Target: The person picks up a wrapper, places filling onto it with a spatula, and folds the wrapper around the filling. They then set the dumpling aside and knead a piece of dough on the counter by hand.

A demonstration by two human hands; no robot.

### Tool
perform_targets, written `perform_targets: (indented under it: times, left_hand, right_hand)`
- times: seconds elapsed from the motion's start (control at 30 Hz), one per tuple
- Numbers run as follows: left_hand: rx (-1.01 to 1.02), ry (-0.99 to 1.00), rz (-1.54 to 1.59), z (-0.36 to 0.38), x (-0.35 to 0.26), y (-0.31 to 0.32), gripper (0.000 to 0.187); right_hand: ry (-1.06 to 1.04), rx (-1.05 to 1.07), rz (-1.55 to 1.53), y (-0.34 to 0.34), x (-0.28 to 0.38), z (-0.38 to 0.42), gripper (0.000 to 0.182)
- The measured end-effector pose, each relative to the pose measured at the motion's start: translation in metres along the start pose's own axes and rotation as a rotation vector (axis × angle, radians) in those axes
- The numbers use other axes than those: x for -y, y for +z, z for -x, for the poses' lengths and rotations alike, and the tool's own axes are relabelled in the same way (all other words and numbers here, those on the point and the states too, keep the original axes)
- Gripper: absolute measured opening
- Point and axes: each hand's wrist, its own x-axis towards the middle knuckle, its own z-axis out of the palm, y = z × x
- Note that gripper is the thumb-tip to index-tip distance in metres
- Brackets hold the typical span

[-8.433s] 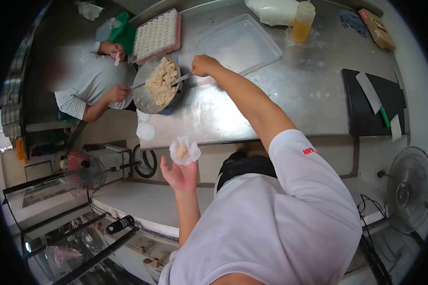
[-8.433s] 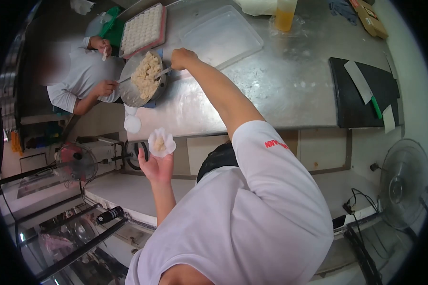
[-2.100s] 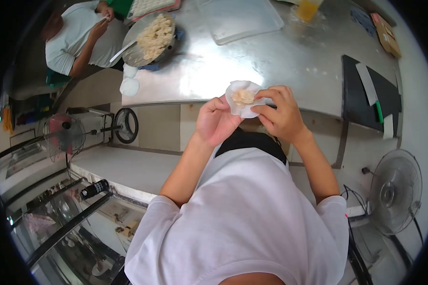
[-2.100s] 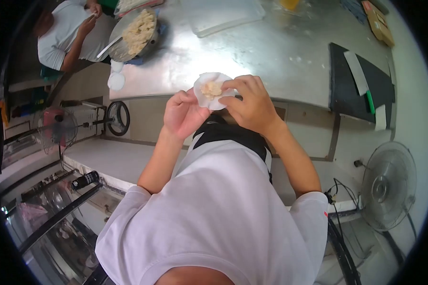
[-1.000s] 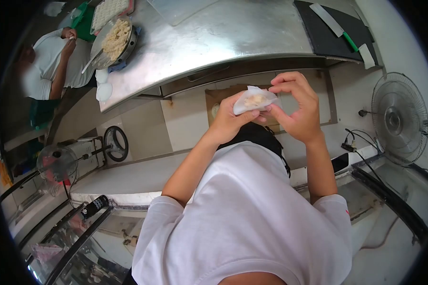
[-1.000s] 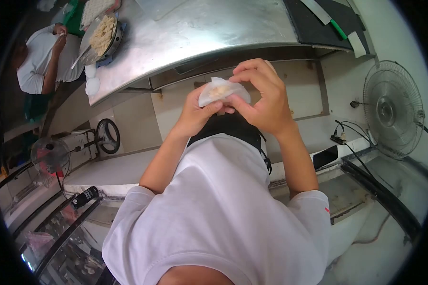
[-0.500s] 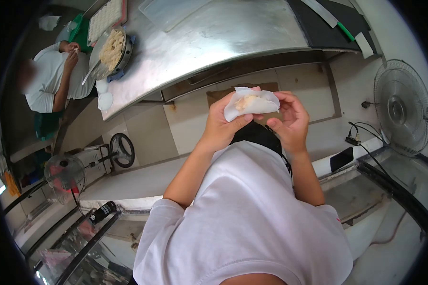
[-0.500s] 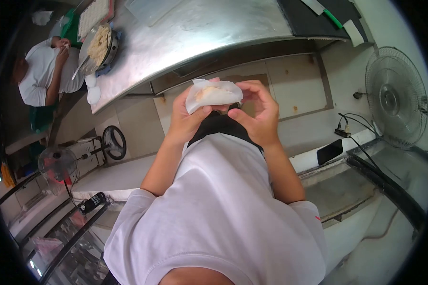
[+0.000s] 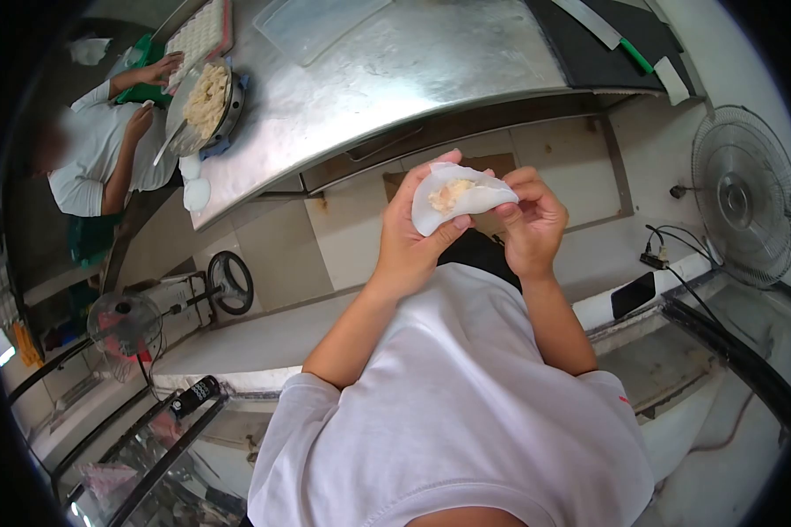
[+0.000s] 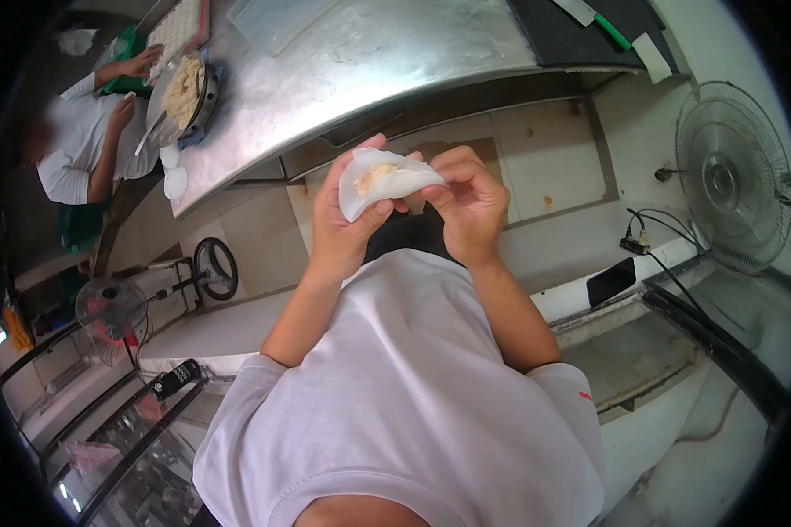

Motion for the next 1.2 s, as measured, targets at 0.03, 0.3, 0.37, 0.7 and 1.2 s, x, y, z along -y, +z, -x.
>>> perform_targets:
  times: [0.03,0.3,0.37,0.7,1.2]
  left_hand:
    - [-0.044,0.03,0.038,0.0,0.001,0.003,0.055]
    - [-0.013,-0.002,0.042,0.005,-0.003,0.006,0.043]
    - [-0.024,-0.019,-0.001,0.007,-0.004,0.007,0.04]
    - [0.016,0.302,-0.277,0.0,-0.013,0.001,0.048]
    - [0.028,0.593,-0.471,-0.005,-0.027,-0.003,0.025]
  right_hand:
    - [0.0,0.001,-0.001,-0.001,0.001,-0.001,0.014]
    - [-0.001,-0.008,-0.13,0.0,-0.004,0.0,0.015]
    - [-0.019,0.002,-0.159,0.001,-0.005,-0.001,0.017]
    - [0.005,0.013,-0.218,0.008,-0.005,-0.004,0.021]
    - [-0.045,0.143,-0.183,0.017,0.005,-0.008,0.011]
